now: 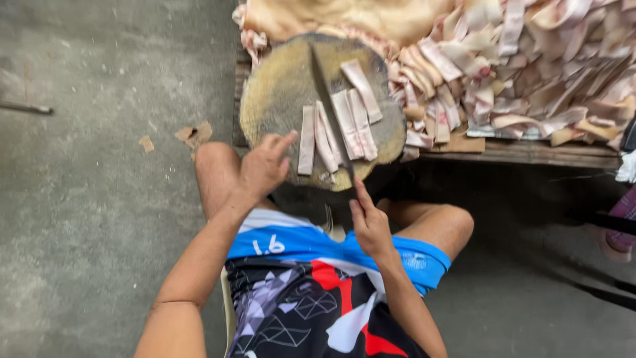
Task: The person sits on the floor and uses a large knife to cut sheets of pork skin on a round wooden cutting board. They repeatedly slice the skin into strips, then into smaller pieces, and transfer the cut pieces to a pile on a nearby table.
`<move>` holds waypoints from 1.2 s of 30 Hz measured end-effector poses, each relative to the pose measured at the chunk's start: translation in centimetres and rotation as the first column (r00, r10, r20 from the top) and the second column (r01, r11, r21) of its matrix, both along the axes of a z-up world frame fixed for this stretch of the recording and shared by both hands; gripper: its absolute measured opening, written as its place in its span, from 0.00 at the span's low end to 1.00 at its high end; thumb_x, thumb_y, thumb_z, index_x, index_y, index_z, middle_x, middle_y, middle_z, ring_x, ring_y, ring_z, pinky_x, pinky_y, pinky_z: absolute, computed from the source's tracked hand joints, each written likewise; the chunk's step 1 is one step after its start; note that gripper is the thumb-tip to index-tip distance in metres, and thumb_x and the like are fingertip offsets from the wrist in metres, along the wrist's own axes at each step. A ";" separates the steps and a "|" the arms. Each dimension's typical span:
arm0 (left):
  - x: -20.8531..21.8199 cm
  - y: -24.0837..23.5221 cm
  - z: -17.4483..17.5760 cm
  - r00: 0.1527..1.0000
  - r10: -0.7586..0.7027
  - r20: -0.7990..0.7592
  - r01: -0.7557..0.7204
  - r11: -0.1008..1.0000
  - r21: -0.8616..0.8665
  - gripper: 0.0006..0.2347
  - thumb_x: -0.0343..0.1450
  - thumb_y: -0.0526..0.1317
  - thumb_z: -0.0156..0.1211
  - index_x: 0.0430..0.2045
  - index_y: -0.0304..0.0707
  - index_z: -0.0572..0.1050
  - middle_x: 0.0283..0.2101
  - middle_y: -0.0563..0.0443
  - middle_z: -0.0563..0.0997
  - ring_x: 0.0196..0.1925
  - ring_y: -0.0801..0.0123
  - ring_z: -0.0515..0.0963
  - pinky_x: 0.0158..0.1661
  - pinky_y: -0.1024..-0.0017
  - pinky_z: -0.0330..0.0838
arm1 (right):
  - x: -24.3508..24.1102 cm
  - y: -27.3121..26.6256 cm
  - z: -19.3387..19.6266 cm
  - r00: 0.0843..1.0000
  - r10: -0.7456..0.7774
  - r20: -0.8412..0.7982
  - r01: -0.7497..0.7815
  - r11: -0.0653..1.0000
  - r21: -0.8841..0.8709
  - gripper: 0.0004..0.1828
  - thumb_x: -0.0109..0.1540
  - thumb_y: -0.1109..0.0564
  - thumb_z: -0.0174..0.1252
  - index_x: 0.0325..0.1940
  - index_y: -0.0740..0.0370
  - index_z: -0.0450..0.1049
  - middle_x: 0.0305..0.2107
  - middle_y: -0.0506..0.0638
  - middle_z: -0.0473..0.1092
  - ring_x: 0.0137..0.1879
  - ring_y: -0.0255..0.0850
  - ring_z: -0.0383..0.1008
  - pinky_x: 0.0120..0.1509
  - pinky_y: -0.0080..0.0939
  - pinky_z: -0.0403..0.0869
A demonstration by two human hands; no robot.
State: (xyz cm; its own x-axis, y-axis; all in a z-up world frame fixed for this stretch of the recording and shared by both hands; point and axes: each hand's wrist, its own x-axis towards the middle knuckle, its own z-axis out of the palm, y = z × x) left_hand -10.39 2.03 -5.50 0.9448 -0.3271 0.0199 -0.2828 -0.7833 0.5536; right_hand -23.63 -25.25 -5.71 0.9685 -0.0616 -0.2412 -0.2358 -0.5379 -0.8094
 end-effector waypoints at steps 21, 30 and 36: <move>6.2 -5.3 -3.9 0.997 0.063 -0.034 -0.050 0.956 0.289 0.19 0.81 0.43 0.39 0.24 0.30 0.73 0.35 0.43 0.69 0.23 0.59 0.79 0.19 0.63 0.77 | -4.8 -0.2 2.2 0.988 -0.022 -0.151 0.098 0.848 0.521 0.33 0.71 0.59 0.44 0.81 0.47 0.47 0.16 0.40 0.59 0.18 0.28 0.60 0.21 0.30 0.66; 8.5 -7.0 -0.5 0.937 0.044 -0.348 -0.110 0.979 -0.174 0.21 0.84 0.53 0.41 0.44 0.33 0.77 0.46 0.37 0.76 0.46 0.50 0.80 0.49 0.54 0.81 | -4.5 -3.2 0.2 0.954 -0.198 -0.226 0.300 0.656 0.693 0.36 0.71 0.57 0.42 0.82 0.40 0.42 0.19 0.46 0.60 0.19 0.32 0.62 0.21 0.33 0.69; 8.8 -6.8 6.8 0.753 -0.587 -0.299 0.627 0.500 0.597 0.61 0.50 0.59 0.82 0.74 0.68 0.37 0.78 0.46 0.33 0.79 0.38 0.40 0.68 0.31 0.42 | -3.6 -7.2 -3.1 0.941 -0.236 -0.243 0.319 0.374 0.871 0.41 0.70 0.55 0.45 0.82 0.28 0.33 0.24 0.48 0.61 0.19 0.33 0.62 0.21 0.37 0.71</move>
State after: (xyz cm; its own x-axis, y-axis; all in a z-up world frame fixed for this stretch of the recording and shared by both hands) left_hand -1.59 -4.82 1.26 0.5019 -0.7307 -0.4627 -0.8153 -0.5783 0.0288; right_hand -27.24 -32.47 -8.78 0.9193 -0.0349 -0.3921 -0.3007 0.5805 -0.7567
